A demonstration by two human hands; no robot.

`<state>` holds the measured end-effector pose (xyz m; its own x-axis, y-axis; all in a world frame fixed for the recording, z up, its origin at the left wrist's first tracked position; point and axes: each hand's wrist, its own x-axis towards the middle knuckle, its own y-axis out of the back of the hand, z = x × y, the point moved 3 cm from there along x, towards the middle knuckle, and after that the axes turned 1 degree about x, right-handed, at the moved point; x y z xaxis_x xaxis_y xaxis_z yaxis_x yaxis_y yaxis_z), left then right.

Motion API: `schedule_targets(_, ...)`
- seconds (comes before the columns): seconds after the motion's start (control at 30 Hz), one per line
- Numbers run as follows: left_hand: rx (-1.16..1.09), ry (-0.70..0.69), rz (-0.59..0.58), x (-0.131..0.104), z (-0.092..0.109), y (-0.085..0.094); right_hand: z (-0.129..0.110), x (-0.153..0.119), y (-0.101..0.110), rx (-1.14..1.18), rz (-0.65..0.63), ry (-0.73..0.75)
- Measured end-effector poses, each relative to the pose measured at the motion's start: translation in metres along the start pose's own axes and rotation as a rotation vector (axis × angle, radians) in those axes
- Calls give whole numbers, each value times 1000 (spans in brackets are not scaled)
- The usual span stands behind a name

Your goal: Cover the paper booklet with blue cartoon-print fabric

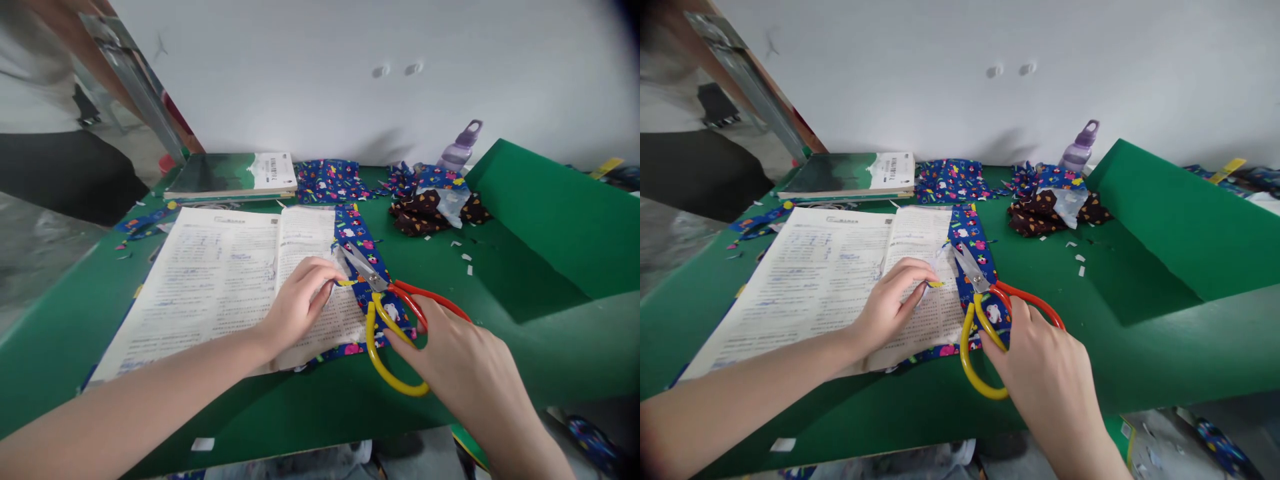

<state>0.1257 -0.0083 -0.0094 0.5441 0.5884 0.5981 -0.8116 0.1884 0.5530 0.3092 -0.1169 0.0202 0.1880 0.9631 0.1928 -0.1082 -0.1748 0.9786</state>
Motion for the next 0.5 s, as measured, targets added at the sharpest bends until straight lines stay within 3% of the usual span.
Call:
schedule_targets(0.33,-10,-92,-50,-1,5,-1,-11,9,-3,-69,19,47)
schedule_targets(0.5,5,-33,-16,0,1,-2,-13,7,2,-79,45,84)
